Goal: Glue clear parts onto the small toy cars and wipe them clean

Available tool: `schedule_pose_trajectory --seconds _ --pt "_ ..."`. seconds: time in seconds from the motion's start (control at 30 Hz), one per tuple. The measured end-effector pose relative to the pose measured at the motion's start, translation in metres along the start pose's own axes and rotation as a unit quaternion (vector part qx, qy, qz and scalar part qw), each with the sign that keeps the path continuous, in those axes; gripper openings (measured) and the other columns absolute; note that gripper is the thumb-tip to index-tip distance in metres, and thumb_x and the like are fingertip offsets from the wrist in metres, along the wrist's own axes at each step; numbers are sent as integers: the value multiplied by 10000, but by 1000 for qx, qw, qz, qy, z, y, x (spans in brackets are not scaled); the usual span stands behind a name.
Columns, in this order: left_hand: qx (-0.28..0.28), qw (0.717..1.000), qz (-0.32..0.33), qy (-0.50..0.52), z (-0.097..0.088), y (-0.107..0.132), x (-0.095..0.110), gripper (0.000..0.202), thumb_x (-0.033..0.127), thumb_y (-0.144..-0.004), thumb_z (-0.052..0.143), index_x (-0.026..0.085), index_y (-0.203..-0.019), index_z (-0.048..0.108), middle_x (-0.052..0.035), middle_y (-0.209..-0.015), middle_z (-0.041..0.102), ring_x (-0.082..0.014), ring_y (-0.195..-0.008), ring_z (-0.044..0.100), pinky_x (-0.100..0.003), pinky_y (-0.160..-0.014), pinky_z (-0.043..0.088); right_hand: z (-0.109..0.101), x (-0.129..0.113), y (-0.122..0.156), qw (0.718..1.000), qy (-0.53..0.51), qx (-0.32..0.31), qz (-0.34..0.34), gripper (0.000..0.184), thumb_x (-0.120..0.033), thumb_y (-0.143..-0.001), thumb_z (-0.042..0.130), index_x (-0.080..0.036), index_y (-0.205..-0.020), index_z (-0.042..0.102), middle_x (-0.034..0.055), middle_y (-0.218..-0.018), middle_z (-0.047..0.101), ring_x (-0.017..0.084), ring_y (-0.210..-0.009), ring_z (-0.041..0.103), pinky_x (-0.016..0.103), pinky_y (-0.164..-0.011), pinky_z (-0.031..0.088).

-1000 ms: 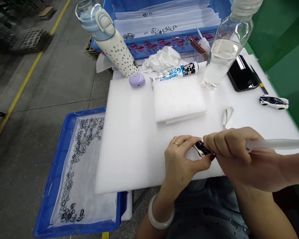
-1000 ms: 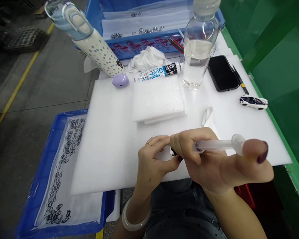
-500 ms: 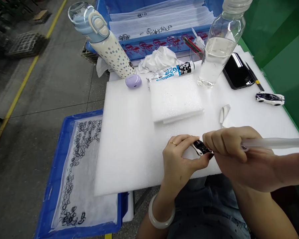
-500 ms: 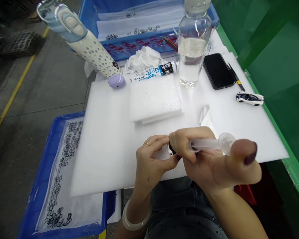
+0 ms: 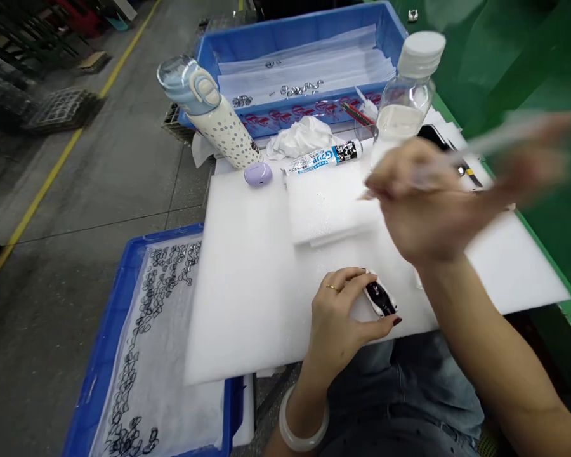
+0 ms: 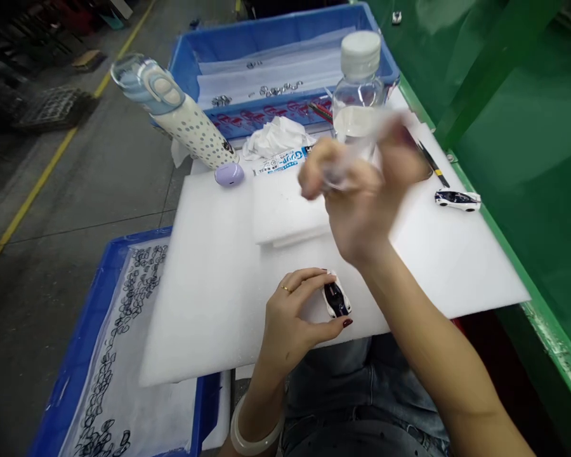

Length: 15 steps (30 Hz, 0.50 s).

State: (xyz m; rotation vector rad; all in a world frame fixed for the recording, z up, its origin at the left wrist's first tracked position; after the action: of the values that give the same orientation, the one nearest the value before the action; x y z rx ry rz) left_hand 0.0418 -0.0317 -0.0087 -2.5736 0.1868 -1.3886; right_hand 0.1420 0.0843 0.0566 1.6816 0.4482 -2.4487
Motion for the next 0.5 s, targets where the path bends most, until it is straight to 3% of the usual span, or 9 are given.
schedule_pose_trajectory --seconds 0.07,0.13,0.23,0.3,0.37,0.43,0.47,0.5 --pt "-28 999 17 -24 -1 6 -1 593 199 -569 924 212 -1110 683 -78 -1148 671 -277 -1070 626 -435 -919 560 -1 3 -22 999 37 -14 8 469 -677 -832 527 -230 -741 636 56 -869 634 224 -920 587 392 -920 423" --pt "-41 998 32 -44 -1 11 -3 589 161 -623 891 218 -1159 653 -87 -1214 646 -283 -1119 607 -436 -934 563 -14 -4 -24 998 63 -3 0 528 -718 -807 502 -230 -911 672 69 -1037 666 243 -1077 586 401 -990 413" --pt "-41 996 46 -61 2 14 -5 518 127 -744 795 223 -1217 607 -102 -1316 601 -286 -1188 574 -453 -963 557 -56 -28 3 979 146 128 -66 411 -628 -826 538 -241 -897 659 43 -931 662 216 -934 613 372 -867 471" --pt "-40 996 47 -65 7 12 -4 490 117 -796 740 223 -1249 586 -114 -1372 566 -293 -1229 553 -474 -980 550 -81 -36 24 922 325 200 -62 323 -498 -848 576 -223 -682 608 13 -683 584 172 -678 542 330 -694 434" --pt "-39 996 42 -62 9 11 -2 488 130 -819 717 224 -1276 574 -126 -1410 537 -306 -1265 531 -494 -995 540 -98 -31 34 822 525 221 -10 377 -440 -841 590 -214 -549 510 -5 -532 480 145 -539 421 325 -596 340" --pt "-36 998 33 -40 2 14 0 488 154 -826 718 240 -1285 577 -124 -1420 531 -304 -1281 528 -487 -1015 529 -109 -17 36 725 654 207 66 376 -469 -807 605 -219 -543 510 6 -501 489 154 -502 381 336 -560 284" --pt "-34 999 33 -18 -6 17 1 481 168 -827 721 251 -1280 585 -116 -1404 548 -292 -1269 545 -464 -1018 531 -114 -10 36 700 682 191 92 339 -476 -789 614 -224 -571 549 23 -525 536 171 -508 404 342 -556 282" --pt "-31 999 37 6 -18 24 1 460 182 -830 721 264 -1266 598 -103 -1368 579 -272 -1236 578 -428 -1007 541 -119 -4 36 699 687 171 105 291 -474 -772 626 -230 -616 600 43 -573 596 196 -531 449 350 -558 297"
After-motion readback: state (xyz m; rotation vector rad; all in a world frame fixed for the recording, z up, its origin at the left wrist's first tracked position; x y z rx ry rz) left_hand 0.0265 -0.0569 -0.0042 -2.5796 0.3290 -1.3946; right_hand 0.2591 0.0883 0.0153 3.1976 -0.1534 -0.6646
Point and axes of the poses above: each hand's wrist, its own y-axis away from the middle knuckle, its own z-axis out of the palm, x = y × z, the point moved 4 cm from there along -y, towards the middle knuckle
